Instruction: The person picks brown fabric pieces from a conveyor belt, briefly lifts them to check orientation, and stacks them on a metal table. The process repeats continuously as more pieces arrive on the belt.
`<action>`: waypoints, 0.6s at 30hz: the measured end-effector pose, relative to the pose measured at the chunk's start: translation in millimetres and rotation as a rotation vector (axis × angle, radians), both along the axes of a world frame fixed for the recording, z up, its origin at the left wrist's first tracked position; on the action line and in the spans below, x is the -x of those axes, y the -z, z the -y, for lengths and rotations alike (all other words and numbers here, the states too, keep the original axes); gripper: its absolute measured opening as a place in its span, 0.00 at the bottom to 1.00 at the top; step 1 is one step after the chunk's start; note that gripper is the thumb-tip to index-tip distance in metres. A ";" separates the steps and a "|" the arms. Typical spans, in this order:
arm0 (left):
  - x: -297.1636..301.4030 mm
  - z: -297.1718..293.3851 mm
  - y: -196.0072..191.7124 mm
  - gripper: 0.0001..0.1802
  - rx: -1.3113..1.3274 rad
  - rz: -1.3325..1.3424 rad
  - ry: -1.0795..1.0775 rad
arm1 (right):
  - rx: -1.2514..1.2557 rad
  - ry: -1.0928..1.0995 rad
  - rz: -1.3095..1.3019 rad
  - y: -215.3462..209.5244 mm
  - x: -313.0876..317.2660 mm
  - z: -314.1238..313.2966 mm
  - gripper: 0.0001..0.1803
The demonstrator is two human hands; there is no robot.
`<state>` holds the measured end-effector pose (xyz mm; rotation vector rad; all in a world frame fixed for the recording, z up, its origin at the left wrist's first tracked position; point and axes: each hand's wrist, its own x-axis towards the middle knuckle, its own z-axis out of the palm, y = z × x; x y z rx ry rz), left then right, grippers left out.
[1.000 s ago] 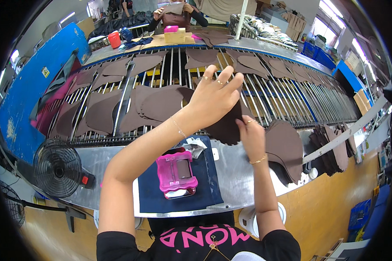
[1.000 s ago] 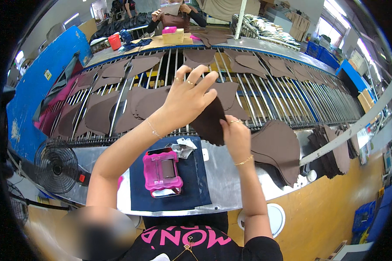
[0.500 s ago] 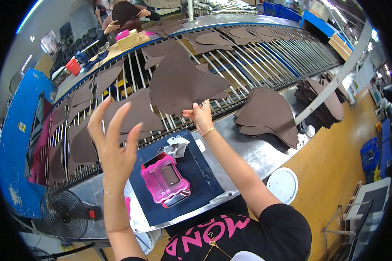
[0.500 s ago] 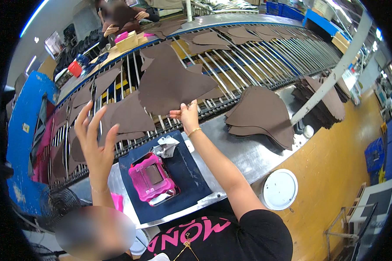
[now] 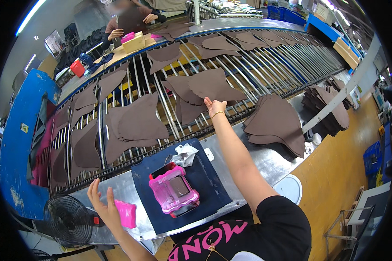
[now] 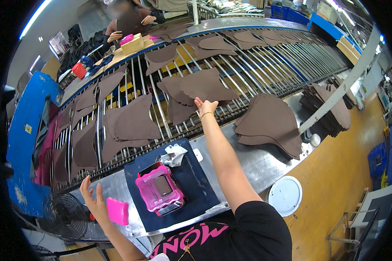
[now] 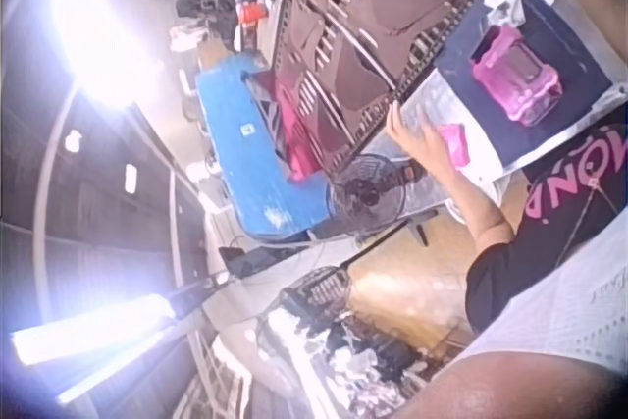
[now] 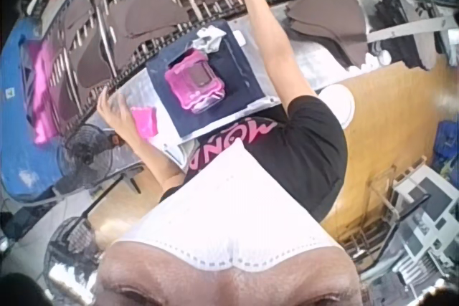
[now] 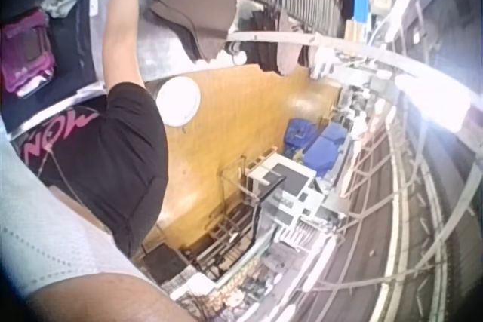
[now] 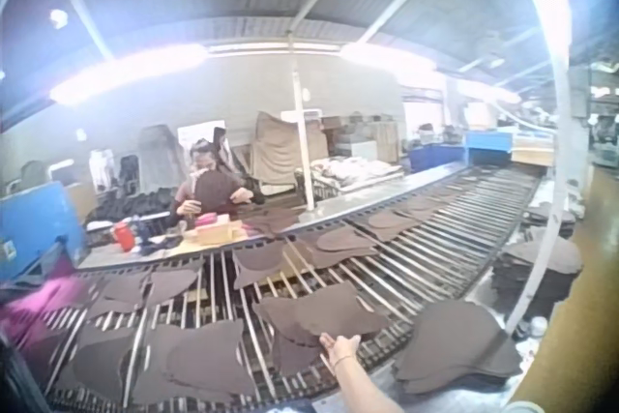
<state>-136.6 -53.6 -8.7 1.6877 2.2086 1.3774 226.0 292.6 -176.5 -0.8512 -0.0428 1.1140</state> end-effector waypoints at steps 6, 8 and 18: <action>9.7 5.2 12.3 0.22 0.013 0.032 -0.012 | -0.039 -0.101 0.041 -4.9 -16.6 16.5 0.13; 10.2 6.1 12.4 0.22 0.002 0.045 -0.001 | -0.143 -0.219 0.115 -22.4 -26.0 43.9 0.15; -8.6 0.2 16.2 0.22 -0.019 0.157 0.067 | 0.912 0.267 2.135 -75.5 -237.4 257.5 0.30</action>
